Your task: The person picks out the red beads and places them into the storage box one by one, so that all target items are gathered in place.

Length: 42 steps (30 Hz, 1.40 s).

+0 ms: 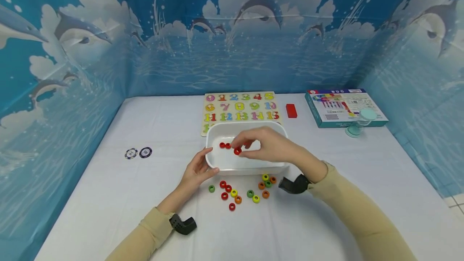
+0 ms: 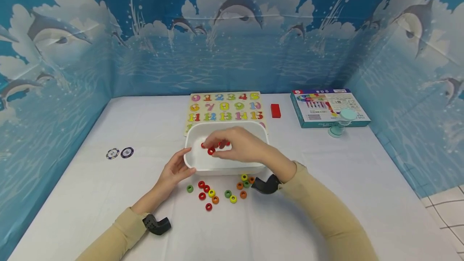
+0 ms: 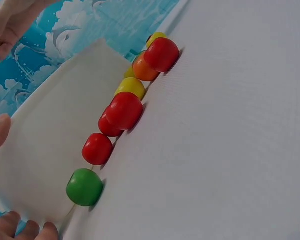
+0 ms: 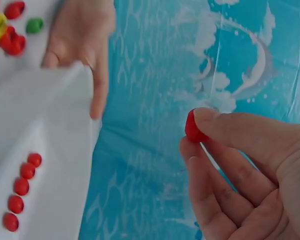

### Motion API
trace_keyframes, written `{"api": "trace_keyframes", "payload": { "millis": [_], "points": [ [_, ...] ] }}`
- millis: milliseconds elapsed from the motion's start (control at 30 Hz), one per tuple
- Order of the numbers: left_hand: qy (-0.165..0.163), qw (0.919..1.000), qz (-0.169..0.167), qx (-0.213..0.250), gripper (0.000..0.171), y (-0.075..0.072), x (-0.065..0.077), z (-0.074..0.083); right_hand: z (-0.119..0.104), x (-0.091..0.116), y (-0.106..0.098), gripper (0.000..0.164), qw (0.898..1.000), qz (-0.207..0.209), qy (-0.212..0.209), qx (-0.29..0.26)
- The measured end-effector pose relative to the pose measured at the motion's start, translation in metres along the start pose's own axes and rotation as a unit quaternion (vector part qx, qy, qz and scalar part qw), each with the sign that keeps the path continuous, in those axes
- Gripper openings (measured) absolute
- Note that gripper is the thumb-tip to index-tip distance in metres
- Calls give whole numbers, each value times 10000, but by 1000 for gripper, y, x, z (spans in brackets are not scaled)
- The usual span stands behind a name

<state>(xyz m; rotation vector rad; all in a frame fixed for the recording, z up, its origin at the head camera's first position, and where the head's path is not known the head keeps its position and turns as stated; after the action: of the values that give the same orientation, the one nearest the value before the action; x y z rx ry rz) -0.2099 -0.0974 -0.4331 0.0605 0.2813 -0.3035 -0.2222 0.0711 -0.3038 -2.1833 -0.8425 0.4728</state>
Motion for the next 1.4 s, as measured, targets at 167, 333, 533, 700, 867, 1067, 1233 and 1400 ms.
{"api": "trace_keyframes", "payload": {
  "millis": [167, 333, 533, 700, 867, 1067, 1233, 1400],
  "points": [
    [63, 10000, -2, 42, 66, -5, -1, -15, 18, -41, -14, 30, 9980, -138, 382, -478],
    [194, 9998, 13, 49, 68, -7, -1, -23, 47, -77, -3, 30, 9936, -447, 700, -767],
    [129, 9999, 31, 69, 67, -7, -1, -24, 77, -100, 27, 31, 9890, -886, 940, -717],
    [39, 10000, -7, 84, 67, -5, 0, -20, 88, -105, 50, 30, 9862, -1269, 1005, -335],
    [63, 10000, -33, -8, 65, -1, 0, -7, 95, -104, 62, 32, 9823, -1494, 1130, -51],
    [101, 9999, -17, -14, 64, 0, 0, 1, 96, -106, 68, 33, 9815, -1522, 1142, 221],
    [135, 9999, -30, 11, 65, 0, -1, 1, 97, -107, 70, 32, 9797, -1554, 1236, 289],
    [67, 10000, -11, -10, 65, -1, -1, 0, 95, -107, 68, 34, 9794, -1559, 1249, 305]
  ]
}}
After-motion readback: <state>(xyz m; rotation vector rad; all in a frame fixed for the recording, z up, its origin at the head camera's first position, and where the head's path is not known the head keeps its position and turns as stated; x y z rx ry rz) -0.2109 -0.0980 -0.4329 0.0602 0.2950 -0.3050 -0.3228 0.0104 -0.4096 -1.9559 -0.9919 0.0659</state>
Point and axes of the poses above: each hand's wrist, its own x-axis away from the middle knuckle, its own y-axis out of the palm, z = x × y, the point moved 7 cm from there along -x, towards the middle knuckle, and after that the axes turned 12 degrees about y, right-handed, at the moved point
